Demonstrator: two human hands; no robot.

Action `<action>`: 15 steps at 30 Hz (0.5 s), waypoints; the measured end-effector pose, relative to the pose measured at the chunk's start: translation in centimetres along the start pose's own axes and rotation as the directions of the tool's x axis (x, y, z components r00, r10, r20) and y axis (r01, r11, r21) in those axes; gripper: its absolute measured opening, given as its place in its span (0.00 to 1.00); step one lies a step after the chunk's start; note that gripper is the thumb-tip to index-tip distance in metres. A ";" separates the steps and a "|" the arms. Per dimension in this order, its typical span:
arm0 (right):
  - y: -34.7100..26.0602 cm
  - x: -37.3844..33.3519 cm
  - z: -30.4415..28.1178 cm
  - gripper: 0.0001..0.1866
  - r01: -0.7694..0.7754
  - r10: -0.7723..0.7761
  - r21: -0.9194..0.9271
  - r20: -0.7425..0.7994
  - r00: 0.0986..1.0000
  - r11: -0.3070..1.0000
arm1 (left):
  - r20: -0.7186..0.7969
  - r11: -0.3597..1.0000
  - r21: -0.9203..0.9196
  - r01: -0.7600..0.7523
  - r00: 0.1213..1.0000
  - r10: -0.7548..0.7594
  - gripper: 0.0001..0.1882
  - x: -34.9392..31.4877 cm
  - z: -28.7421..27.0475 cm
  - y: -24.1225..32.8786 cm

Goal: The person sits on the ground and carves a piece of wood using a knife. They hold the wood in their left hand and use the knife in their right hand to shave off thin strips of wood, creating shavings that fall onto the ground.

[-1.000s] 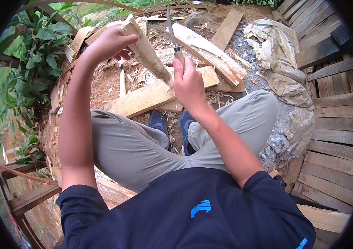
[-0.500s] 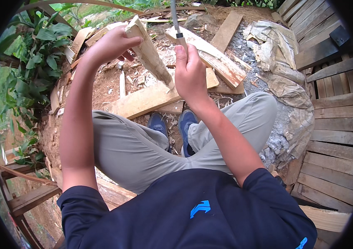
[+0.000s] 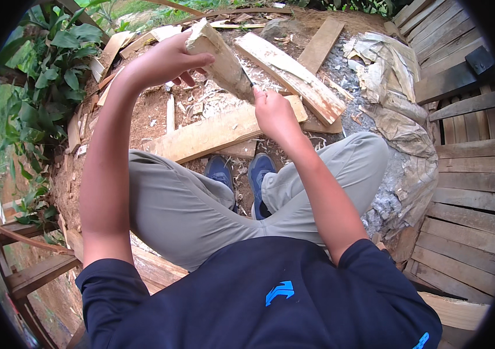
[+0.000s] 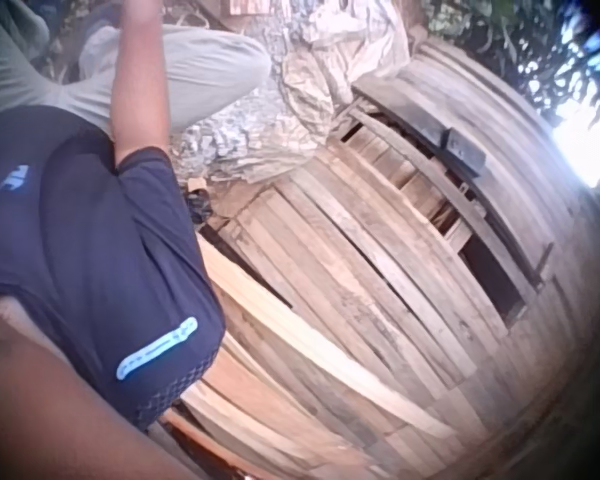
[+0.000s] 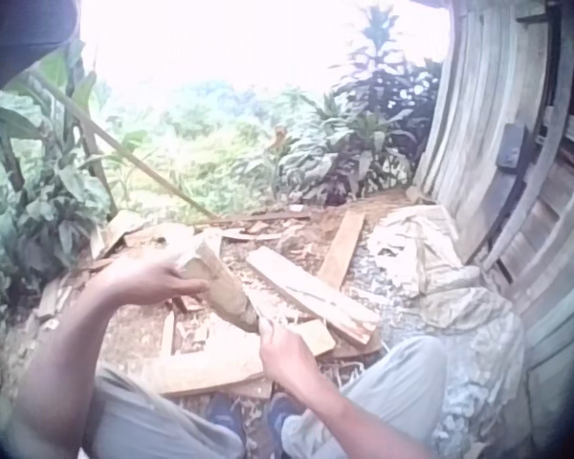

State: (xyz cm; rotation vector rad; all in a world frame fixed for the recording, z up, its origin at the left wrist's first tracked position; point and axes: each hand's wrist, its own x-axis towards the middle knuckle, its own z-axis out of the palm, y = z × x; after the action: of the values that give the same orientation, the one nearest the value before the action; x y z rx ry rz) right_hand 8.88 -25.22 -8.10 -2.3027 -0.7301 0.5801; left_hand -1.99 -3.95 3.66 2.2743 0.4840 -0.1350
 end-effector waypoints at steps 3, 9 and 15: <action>6.5 2.2 4.2 0.31 0.100 -0.079 0.173 -0.127 0.989 0.980 | 0.085 0.999 0.016 0.029 0.996 -0.030 0.25 1.0 0.9 0.4; 6.2 0.4 3.8 0.27 -0.292 0.116 0.652 0.299 0.947 0.700 | 0.062 0.992 0.043 0.122 0.990 -0.124 0.26 0.7 0.3 -1.0; 8.7 2.9 4.2 0.23 0.084 -0.079 0.228 -0.031 0.996 0.970 | 0.015 1.000 0.024 0.003 1.000 -0.003 0.35 0.7 1.5 0.6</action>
State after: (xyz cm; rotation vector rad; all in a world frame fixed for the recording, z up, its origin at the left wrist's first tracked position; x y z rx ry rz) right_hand 11.68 -27.03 -17.64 -2.0532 -0.7051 0.5690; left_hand -1.01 -5.14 2.88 2.2949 0.4803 -0.1601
